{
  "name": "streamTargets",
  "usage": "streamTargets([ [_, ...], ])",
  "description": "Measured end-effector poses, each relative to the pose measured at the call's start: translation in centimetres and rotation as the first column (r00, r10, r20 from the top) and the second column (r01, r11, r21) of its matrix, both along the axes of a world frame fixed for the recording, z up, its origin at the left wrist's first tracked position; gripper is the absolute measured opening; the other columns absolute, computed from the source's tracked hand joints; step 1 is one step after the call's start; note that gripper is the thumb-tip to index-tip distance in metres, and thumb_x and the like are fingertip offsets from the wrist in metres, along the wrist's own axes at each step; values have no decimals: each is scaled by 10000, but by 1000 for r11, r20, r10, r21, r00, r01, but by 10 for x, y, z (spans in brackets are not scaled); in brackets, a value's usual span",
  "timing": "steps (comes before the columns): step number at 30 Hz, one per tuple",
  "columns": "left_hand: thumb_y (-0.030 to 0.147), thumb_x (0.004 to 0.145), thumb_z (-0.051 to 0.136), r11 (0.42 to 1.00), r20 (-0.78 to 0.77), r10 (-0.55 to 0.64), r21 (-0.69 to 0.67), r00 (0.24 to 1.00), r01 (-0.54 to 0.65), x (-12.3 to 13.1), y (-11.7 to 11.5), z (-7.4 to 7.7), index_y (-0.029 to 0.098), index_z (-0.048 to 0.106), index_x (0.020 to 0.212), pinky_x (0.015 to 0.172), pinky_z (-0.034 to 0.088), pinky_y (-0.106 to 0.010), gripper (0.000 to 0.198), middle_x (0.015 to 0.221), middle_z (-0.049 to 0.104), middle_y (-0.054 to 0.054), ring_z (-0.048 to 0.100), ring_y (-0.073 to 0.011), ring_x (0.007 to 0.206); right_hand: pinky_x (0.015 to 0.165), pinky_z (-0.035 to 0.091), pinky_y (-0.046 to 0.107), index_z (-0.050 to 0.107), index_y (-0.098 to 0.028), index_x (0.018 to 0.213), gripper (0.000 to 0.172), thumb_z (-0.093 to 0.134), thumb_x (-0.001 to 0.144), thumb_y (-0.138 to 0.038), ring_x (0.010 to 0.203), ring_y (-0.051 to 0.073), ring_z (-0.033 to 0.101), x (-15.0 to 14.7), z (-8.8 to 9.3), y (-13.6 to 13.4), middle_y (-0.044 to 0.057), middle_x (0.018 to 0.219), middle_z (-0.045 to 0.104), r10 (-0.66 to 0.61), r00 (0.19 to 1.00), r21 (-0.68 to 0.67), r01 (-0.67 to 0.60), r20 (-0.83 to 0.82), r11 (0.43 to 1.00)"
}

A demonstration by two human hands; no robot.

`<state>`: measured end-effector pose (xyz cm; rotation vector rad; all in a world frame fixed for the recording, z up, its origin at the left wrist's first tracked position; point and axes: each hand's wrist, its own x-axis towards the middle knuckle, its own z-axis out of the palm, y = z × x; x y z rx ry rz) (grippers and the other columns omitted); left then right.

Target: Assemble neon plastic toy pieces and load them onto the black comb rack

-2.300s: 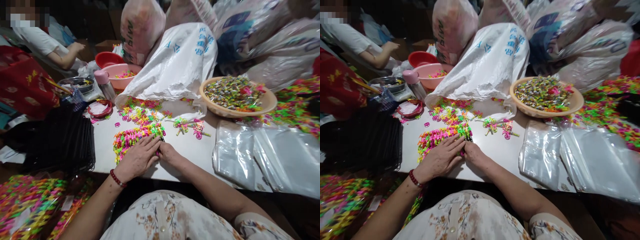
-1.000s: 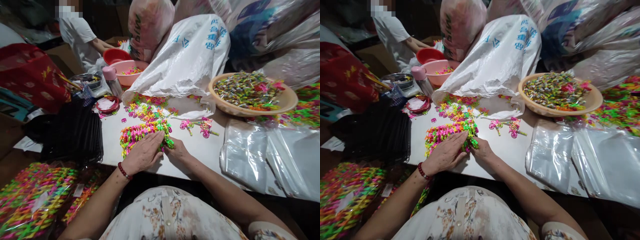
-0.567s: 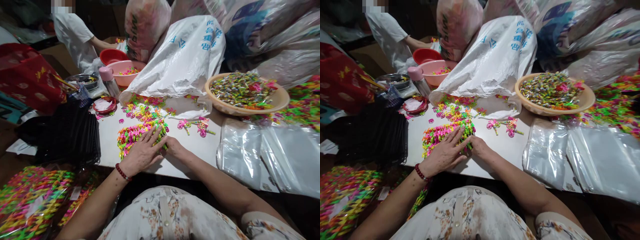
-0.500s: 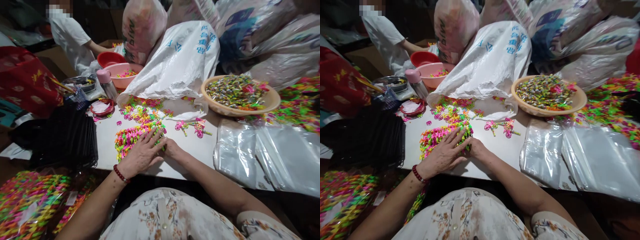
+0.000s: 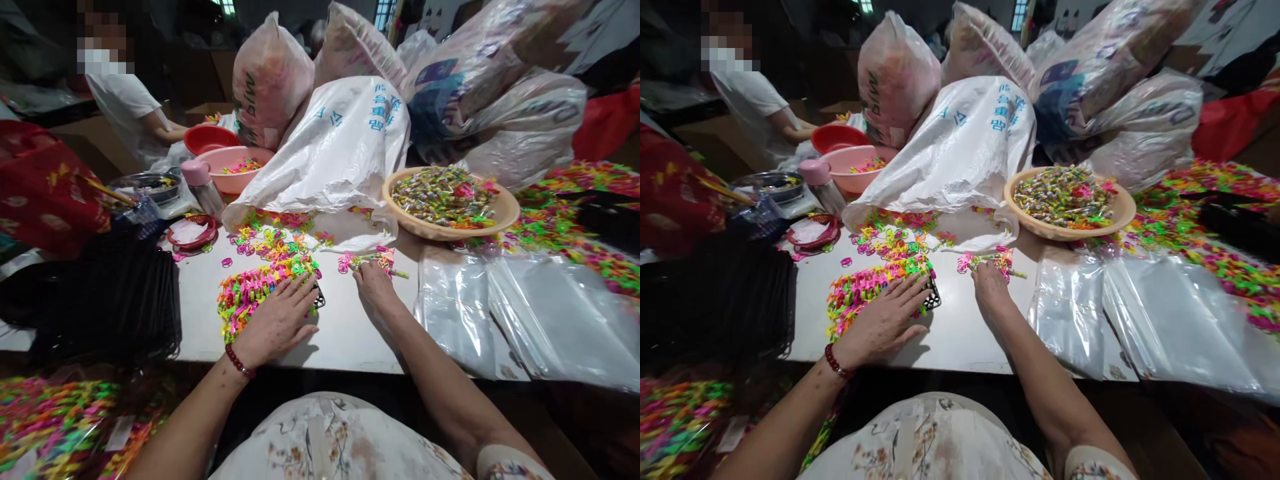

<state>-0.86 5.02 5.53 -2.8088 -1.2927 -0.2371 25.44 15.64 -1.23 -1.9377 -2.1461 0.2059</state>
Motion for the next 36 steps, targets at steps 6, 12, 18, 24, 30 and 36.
streamTargets([
  [6, 418, 961, 495, 995, 91, 6, -98, 996, 3, -3, 2, 5, 142, 272, 1516, 1201, 255, -403, 659, 1575, 346, -125, 322, -240, 1447, 701, 449, 306, 562, -181, 1007, 167, 436, 945, -272, 755, 197, 603, -22, 1, -31, 80, 891, 670, 60, 906, -71, -98, -419, 993],
  [12, 419, 938, 537, 986, 191, 62, -161, 980, -31, -3, 2, 8, 167, 98, 1569, 1163, 325, -395, 809, 1522, 412, -141, 391, -247, 1389, 641, 461, 275, 543, -207, 865, 233, 531, 913, -435, 660, 152, 546, -57, -11, -65, 14, 776, 628, 203, 561, -59, -413, -803, 909],
  [18, 405, 935, 537, 984, 222, 57, -178, 973, -17, -2, 2, 8, 183, 75, 1575, 1169, 314, -424, 820, 1540, 383, -130, 379, -264, 1397, 675, 431, 275, 551, -193, 771, 139, 531, 866, -291, 704, 155, 522, -71, -19, -56, 19, 774, 597, 413, 520, 104, -523, -748, 846],
  [24, 393, 925, 556, 986, 215, 57, -165, 975, -22, -2, 2, 8, 163, 79, 1573, 1187, 291, -413, 837, 1546, 372, -142, 352, -254, 1418, 646, 403, 261, 556, -184, 739, 118, 517, 832, -245, 677, 146, 513, -71, -16, -48, 11, 733, 588, 488, 514, 132, -581, -705, 803],
  [30, 393, 919, 560, 983, 201, 65, -182, 977, -28, -1, 3, 9, 160, 67, 1574, 1194, 286, -409, 852, 1578, 331, -136, 338, -247, 1435, 624, 401, 244, 575, -180, 729, 146, 502, 842, -237, 659, 139, 511, -72, -14, -47, 1, 705, 592, 437, 510, 98, -562, -741, 821],
  [36, 424, 946, 509, 994, 57, 28, -111, 998, -22, 0, 2, 6, 168, 208, 1553, 1221, 202, -438, 724, 1638, 175, -111, 137, -263, 1517, 653, 427, 249, 625, -163, 829, 114, 514, 805, -177, 688, 151, 556, -67, -13, -32, 27, 783, 649, 551, 552, 75, -660, -626, 747],
])
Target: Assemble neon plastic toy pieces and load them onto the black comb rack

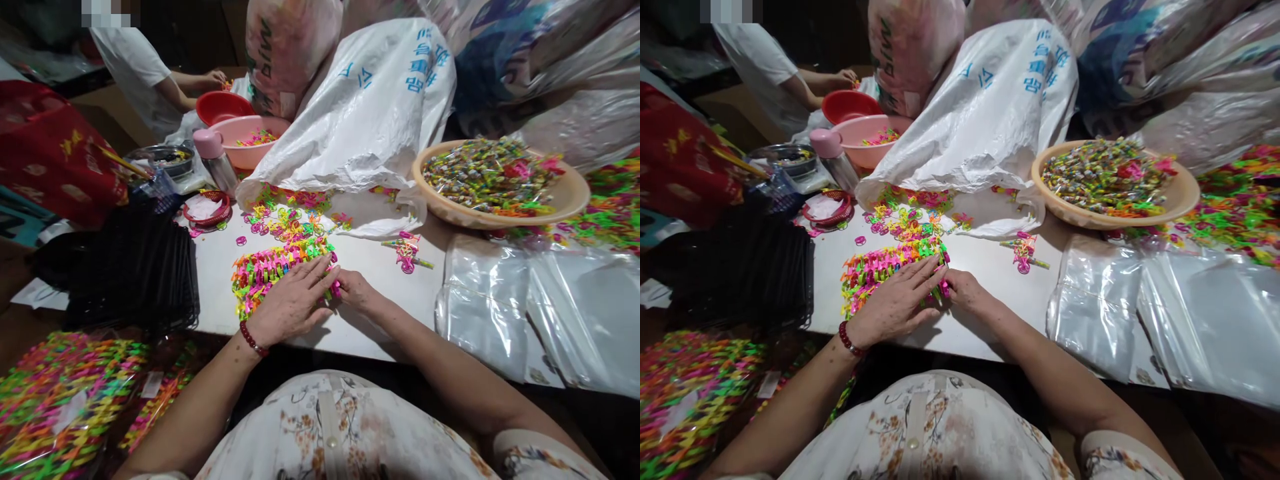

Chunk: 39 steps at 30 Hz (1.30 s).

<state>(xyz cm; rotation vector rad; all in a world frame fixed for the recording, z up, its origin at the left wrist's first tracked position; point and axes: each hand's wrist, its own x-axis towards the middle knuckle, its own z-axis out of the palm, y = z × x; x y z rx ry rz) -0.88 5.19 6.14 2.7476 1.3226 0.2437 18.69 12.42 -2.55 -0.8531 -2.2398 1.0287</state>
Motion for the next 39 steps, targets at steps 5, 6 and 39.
streamTargets([
  [5, 481, 943, 504, 1000, -57, 22, 23, 998, -21, 2, -1, 1, 179, 219, 1554, 1227, 187, -423, 738, 1642, 163, -93, 108, -250, 1523, 674, 443, 239, 652, -149, 842, 128, 535, 789, -142, 721, 151, 574, -2, 3, 6, 44, 846, 673, 44, 998, 32, -46, 54, 998],
  [6, 496, 939, 509, 999, -58, 30, 30, 998, -28, 3, -1, 1, 181, 215, 1556, 1225, 191, -427, 753, 1644, 153, -95, 109, -254, 1523, 687, 447, 242, 662, -148, 848, 141, 541, 777, -127, 742, 156, 579, -4, 3, 6, 50, 871, 678, 47, 997, 50, -50, 64, 997],
  [39, 374, 971, 480, 987, -96, 44, 159, 994, -28, 8, -6, -8, 185, 283, 1531, 1208, 200, -437, 623, 1627, 220, -90, 217, -221, 1500, 520, 380, 245, 625, -185, 839, 278, 674, 789, -454, 542, 111, 475, 78, 11, 1, -31, 644, 558, -446, 892, -389, 386, -76, 837],
])
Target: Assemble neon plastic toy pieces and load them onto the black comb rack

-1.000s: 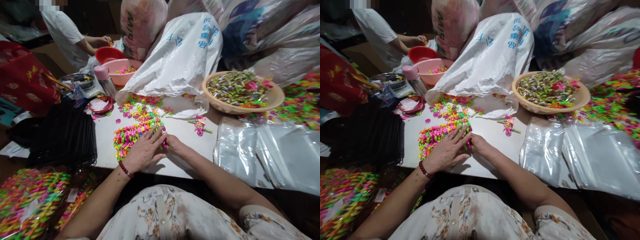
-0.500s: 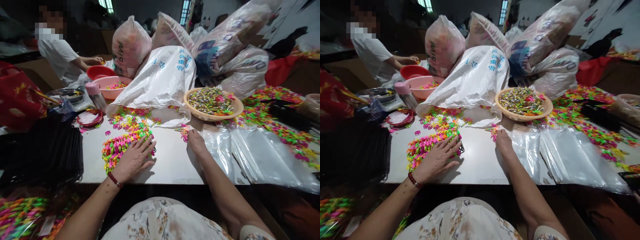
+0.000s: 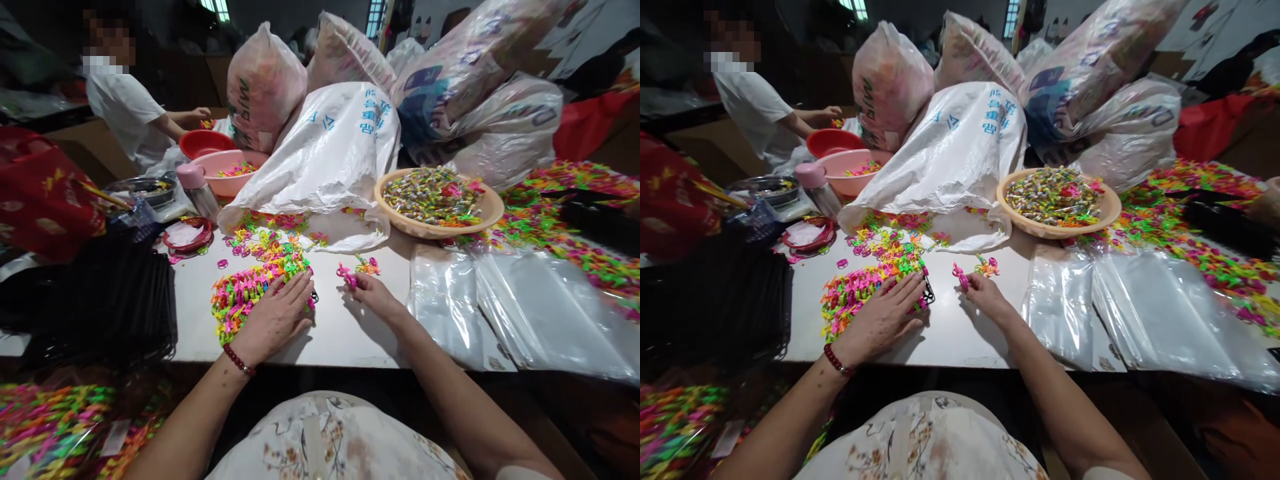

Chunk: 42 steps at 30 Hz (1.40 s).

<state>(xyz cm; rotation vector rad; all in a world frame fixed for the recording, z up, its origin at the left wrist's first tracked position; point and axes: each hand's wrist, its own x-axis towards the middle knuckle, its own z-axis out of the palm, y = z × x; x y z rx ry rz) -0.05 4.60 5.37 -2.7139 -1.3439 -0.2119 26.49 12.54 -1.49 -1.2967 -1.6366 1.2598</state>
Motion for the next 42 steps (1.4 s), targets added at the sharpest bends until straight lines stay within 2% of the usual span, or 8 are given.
streamTargets([
  [3, 371, 971, 472, 1000, 15, -5, -16, 1000, 5, -1, 1, 0, 175, 270, 1533, 1203, 205, -429, 628, 1623, 230, -102, 226, -221, 1497, 537, 391, 241, 624, -185, 838, 382, 768, 696, -509, 554, 97, 445, -24, -5, -6, -52, 628, 520, 45, 982, -109, -65, -183, 992],
  [9, 380, 954, 493, 998, 50, -9, -56, 999, 12, -3, 5, 0, 119, 176, 1552, 1212, 189, -406, 725, 1617, 235, -132, 208, -216, 1503, 635, 480, 288, 634, -199, 868, 394, 737, 733, -555, 642, 125, 523, -56, 0, -16, -18, 712, 572, 19, 943, -118, -62, -334, 991],
  [14, 414, 957, 486, 997, 83, 2, -83, 997, 5, -4, 6, 1, 104, 136, 1556, 1221, 169, -384, 760, 1615, 237, -146, 194, -210, 1507, 679, 465, 287, 641, -177, 856, 271, 660, 824, -446, 705, 149, 545, -69, 1, -22, 8, 769, 631, 93, 983, 99, -79, -155, 992],
  [19, 431, 948, 490, 995, 107, -1, -95, 994, 11, -4, 5, 0, 117, 104, 1562, 1218, 174, -394, 790, 1608, 251, -160, 209, -223, 1503, 701, 437, 256, 650, -176, 878, 135, 536, 818, -216, 726, 142, 553, -76, -8, -19, 3, 821, 674, 230, 973, 275, -231, 38, 933],
  [29, 474, 937, 513, 991, 102, -1, -136, 995, 15, -6, 5, 5, 101, 112, 1556, 1220, 177, -386, 827, 1610, 235, -174, 189, -224, 1508, 652, 415, 235, 637, -177, 865, 168, 498, 772, -154, 680, 145, 560, -71, -3, -1, 2, 769, 668, 355, 903, 293, -416, 241, 861],
  [36, 484, 920, 559, 997, 31, -18, -74, 999, 20, 9, 11, 7, 243, 291, 1522, 1174, 222, -525, 702, 1635, 175, -122, 188, -312, 1502, 616, 406, 246, 672, -165, 785, 115, 592, 719, -114, 634, 149, 546, -79, -19, -2, 8, 710, 663, 260, 893, 274, -372, 368, 887],
  [39, 462, 913, 575, 998, 22, -30, -62, 999, 31, 13, 14, 5, 233, 332, 1502, 1179, 221, -514, 677, 1626, 227, -93, 193, -298, 1501, 678, 439, 256, 687, -168, 961, 194, 573, 806, -134, 731, 170, 606, -68, -10, 5, 39, 847, 706, 196, 884, 270, -330, 424, 904],
  [42, 438, 913, 576, 998, 14, -21, -66, 1000, 22, 13, 16, 3, 211, 385, 1467, 1169, 257, -473, 629, 1624, 239, -86, 209, -281, 1498, 794, 451, 298, 585, -143, 1224, 317, 537, 923, -228, 909, 216, 643, -46, 7, 22, 123, 1052, 704, -60, 801, 282, -138, 595, 949],
])
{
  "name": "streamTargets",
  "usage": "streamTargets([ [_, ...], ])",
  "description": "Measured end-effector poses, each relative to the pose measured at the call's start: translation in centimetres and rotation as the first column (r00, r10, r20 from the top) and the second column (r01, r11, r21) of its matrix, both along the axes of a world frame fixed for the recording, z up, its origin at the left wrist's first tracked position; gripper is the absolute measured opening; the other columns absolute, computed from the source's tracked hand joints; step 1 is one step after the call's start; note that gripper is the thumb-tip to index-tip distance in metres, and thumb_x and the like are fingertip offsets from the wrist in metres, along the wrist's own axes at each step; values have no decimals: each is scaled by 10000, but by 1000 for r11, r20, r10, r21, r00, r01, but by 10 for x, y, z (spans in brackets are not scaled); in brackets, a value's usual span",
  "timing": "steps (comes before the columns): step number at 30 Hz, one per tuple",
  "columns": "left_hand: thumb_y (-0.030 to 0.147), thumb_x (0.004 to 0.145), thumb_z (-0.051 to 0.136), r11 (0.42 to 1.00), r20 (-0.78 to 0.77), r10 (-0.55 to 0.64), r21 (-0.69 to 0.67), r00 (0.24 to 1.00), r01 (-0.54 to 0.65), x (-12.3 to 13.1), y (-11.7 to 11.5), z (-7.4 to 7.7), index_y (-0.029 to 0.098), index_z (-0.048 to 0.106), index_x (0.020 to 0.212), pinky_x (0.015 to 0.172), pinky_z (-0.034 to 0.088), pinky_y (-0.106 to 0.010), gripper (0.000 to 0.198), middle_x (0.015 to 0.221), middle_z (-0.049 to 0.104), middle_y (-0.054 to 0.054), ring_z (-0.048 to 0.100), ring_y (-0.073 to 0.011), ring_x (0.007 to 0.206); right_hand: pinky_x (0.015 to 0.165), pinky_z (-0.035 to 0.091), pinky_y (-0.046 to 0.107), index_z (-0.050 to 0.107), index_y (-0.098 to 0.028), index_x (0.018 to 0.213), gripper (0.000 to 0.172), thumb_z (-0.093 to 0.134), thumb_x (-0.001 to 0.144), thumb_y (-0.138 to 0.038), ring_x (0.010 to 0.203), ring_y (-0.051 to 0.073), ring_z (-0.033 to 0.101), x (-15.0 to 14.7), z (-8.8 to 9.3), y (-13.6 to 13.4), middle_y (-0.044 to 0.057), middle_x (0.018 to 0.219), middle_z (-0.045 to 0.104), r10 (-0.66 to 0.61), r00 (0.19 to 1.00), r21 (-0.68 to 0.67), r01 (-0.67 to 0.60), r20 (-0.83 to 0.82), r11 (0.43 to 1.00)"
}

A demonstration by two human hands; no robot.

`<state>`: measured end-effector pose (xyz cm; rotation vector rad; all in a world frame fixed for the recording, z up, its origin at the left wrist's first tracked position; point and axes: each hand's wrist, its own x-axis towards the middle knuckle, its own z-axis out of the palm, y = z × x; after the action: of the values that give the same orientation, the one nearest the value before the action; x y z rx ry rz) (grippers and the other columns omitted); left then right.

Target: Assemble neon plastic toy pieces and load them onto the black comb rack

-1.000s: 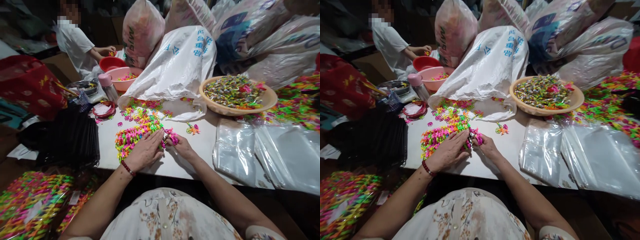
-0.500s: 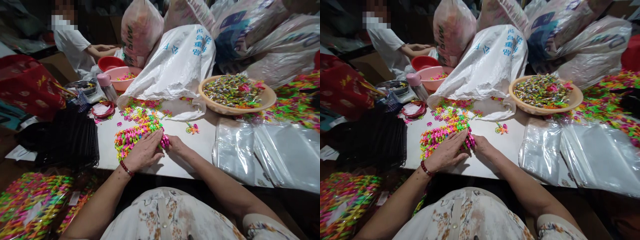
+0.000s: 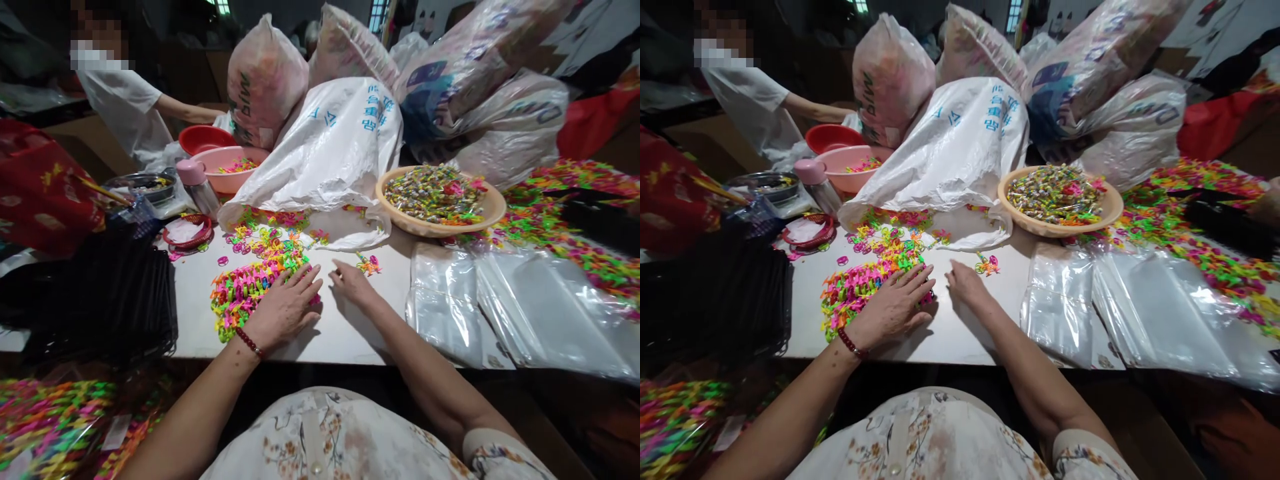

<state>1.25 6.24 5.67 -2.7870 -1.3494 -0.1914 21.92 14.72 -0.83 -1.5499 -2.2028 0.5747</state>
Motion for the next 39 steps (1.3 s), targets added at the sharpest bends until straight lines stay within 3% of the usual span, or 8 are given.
streamTargets([
  [2, 449, 912, 573, 1000, -7, 7, -6, 1000, -7, -1, 2, 0, 197, 416, 1447, 1164, 273, -447, 612, 1622, 242, -91, 226, -273, 1493, 809, 447, 318, 535, -110, 1265, 351, 500, 972, -301, 965, 246, 646, 15, 10, 12, 165, 1090, 692, -203, 947, 38, 200, 248, 979],
  [4, 454, 913, 568, 1000, -4, 24, -5, 1000, -24, -2, 4, -1, 189, 425, 1441, 1169, 271, -426, 608, 1620, 247, -95, 242, -265, 1488, 788, 445, 325, 551, -90, 1211, 339, 439, 1006, -336, 966, 264, 649, 25, 15, 19, 179, 1071, 691, -275, 864, 64, 274, 421, 960],
  [11, 517, 916, 545, 999, 10, 34, -42, 999, -33, -5, 1, 0, 166, 442, 1433, 1144, 315, -423, 633, 1610, 269, -109, 305, -266, 1461, 741, 427, 304, 608, -138, 1082, 260, 480, 996, -346, 907, 240, 631, 20, 11, -27, 128, 1004, 663, -141, 869, 131, 89, 474, 987],
  [16, 566, 928, 499, 992, 46, -12, -122, 999, 17, -16, -12, 6, 185, 478, 1413, 1123, 342, -429, 617, 1595, 306, -109, 349, -272, 1437, 748, 419, 313, 640, -165, 916, 224, 542, 971, -359, 857, 233, 609, 42, 5, -70, 108, 933, 643, -69, 910, 226, -28, 409, 974],
  [22, 555, 942, 478, 993, 58, -3, -119, 998, 10, -18, -18, 7, 197, 417, 1463, 1087, 372, -439, 635, 1602, 285, -113, 391, -282, 1408, 645, 386, 307, 594, -168, 944, 248, 612, 925, -414, 759, 227, 619, 57, 6, -74, 79, 840, 659, -242, 924, 192, 190, 296, 963],
  [29, 526, 936, 504, 998, 23, 35, -54, 999, -34, -15, -18, -2, 137, 370, 1482, 1088, 358, -435, 683, 1610, 236, -160, 388, -294, 1409, 650, 372, 313, 566, -147, 1101, 192, 571, 922, -217, 778, 249, 650, 54, 7, -64, 110, 897, 692, -295, 914, 19, 302, 278, 953],
  [34, 544, 938, 485, 998, 43, 37, -56, 998, -35, -17, -18, -4, 147, 342, 1500, 1098, 345, -430, 703, 1610, 241, -156, 393, -287, 1406, 723, 432, 326, 565, -133, 1184, 324, 573, 896, -283, 804, 232, 639, 51, 2, -69, 102, 948, 687, -272, 962, -28, 273, 25, 962],
  [39, 536, 936, 494, 997, 50, 51, -60, 997, -48, -16, -19, -2, 144, 311, 1515, 1100, 342, -421, 722, 1611, 237, -156, 391, -282, 1407, 679, 445, 303, 553, -137, 1253, 490, 619, 804, -322, 650, 155, 572, 33, 2, -76, 43, 894, 666, -303, 917, -97, 288, -260, 953],
])
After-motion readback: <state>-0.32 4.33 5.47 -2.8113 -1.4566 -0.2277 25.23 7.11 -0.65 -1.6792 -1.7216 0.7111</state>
